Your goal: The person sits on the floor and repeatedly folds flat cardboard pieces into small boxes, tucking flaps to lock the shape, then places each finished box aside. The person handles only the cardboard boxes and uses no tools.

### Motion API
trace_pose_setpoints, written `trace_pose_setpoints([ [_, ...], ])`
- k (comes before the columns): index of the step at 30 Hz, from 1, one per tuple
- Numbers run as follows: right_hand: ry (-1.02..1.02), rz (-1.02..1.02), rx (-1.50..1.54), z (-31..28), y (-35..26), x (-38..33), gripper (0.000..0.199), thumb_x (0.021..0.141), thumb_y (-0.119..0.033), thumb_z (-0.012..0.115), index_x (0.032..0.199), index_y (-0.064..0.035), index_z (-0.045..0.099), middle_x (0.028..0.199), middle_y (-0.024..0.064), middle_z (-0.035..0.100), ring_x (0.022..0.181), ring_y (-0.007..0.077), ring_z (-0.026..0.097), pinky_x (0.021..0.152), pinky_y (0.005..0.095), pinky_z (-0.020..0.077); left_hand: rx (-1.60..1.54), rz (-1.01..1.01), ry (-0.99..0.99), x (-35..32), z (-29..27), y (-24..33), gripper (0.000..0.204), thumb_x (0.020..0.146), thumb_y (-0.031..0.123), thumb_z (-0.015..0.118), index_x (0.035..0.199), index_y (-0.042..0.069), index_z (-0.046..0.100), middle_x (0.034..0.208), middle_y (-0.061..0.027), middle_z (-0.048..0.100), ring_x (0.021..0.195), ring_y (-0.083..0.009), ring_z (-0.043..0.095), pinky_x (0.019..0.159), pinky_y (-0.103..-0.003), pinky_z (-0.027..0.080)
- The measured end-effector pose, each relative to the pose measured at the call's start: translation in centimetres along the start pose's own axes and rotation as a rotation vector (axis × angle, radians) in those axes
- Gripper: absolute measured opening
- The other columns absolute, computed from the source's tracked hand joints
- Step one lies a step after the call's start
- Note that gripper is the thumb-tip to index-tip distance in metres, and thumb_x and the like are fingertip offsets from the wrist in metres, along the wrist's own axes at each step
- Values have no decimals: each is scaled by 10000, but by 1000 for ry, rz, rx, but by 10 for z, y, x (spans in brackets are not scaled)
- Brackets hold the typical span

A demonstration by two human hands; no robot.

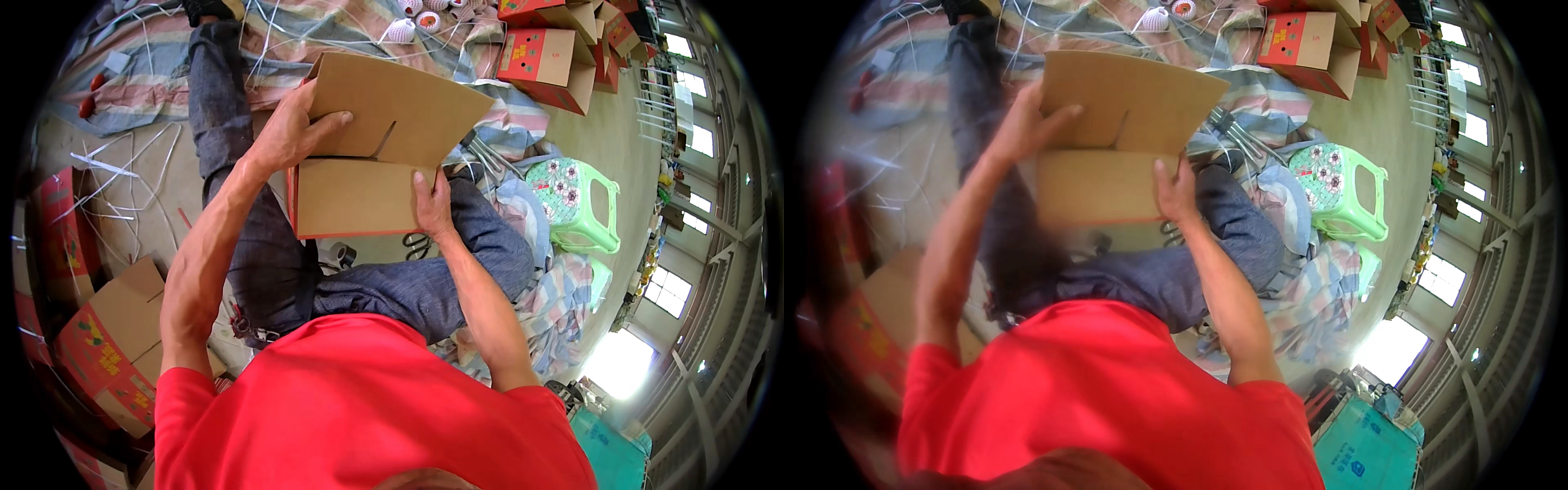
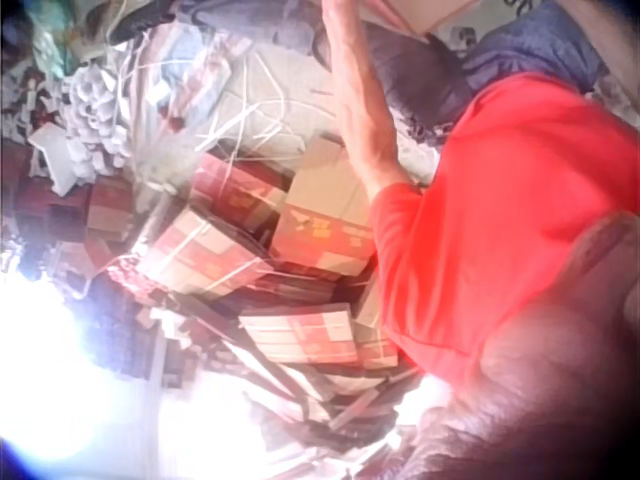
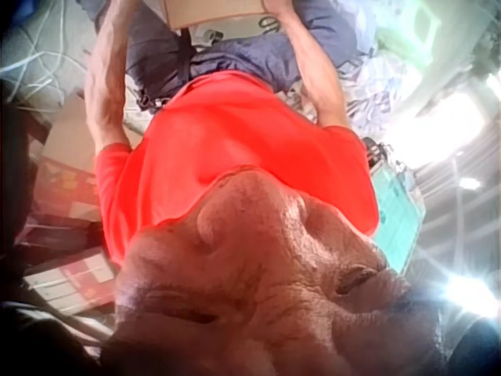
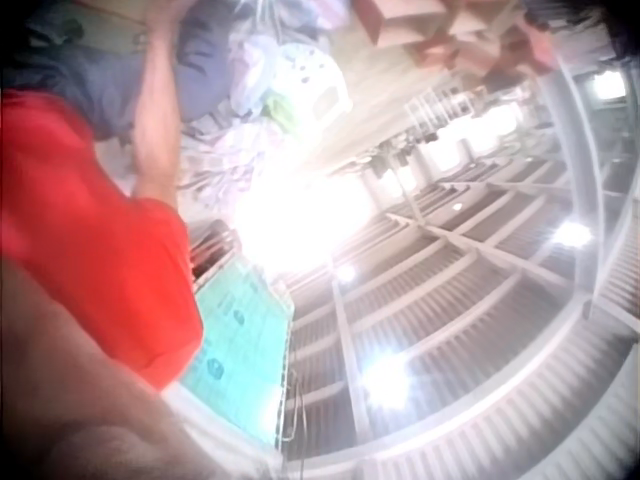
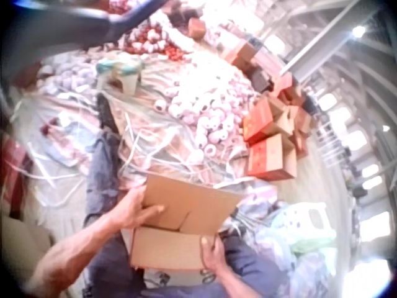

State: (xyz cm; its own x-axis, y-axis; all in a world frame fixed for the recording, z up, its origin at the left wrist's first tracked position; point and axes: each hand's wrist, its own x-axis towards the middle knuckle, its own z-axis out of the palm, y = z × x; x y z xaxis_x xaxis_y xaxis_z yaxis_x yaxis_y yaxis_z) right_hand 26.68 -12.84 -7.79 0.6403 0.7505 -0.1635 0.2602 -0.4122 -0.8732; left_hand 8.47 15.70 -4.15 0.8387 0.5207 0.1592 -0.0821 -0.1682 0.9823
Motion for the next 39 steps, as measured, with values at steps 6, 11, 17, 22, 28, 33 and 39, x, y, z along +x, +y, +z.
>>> trace_pose_setpoints([
  [6,20,-10,-52,15,-6,-15,509,1036,-282,622,1424,35,533,1286,212,680,1210,285,646,1049,389,474,-1,78,71,-20,-3,4,396,964,79,688,1333,-27,589,1133,-178,734,1047,-271,697,971,-392,530],
  [11,-7,14,-113,12,1,-27,632,1022,-333,643,1497,38,452,1399,243,618,1310,338,587,1111,427,429,-24,82,47,-37,-8,9,406,959,79,693,1341,-11,589,1165,-194,730,1065,-298,700,974,-402,530],
  [17,252,-501,-655,9,-101,-11,1098,812,-396,871,1603,38,246,1614,258,398,1458,455,406,1213,500,311,31,105,39,-71,-29,8,403,936,92,718,1308,-31,624,1186,-209,728,1097,-338,704,967,-406,538],
  [22,-316,-629,-979,-25,-204,59,824,750,-377,910,1406,-9,573,1344,202,620,1274,395,570,1080,480,445,44,144,29,-82,-31,15,415,926,102,733,1310,-15,628,1162,-215,732,1074,-342,711,948,-416,544],
  [28,-645,-458,-951,4,-224,63,597,771,-297,915,1247,-19,685,1207,146,658,1131,327,638,992,424,512,108,117,-1,-110,-42,22,517,904,196,756,1358,11,589,1184,-234,712,1109,-418,669,950,-453,529],
  [33,-639,-301,-743,2,-207,29,603,783,-202,906,1324,-51,687,1194,168,760,1074,274,732,963,384,551,592,133,291,-110,-53,85,554,826,245,811,1306,43,622,1093,-193,724,1065,-366,692,919,-443,548],
  [39,-645,-270,-700,1,-200,15,593,778,-214,911,1308,-55,697,1146,148,775,1028,283,750,920,382,569,1000,253,-334,-54,-41,96,567,695,226,877,1200,61,678,1074,-149,750,1032,-346,727,859,-447,590],
])
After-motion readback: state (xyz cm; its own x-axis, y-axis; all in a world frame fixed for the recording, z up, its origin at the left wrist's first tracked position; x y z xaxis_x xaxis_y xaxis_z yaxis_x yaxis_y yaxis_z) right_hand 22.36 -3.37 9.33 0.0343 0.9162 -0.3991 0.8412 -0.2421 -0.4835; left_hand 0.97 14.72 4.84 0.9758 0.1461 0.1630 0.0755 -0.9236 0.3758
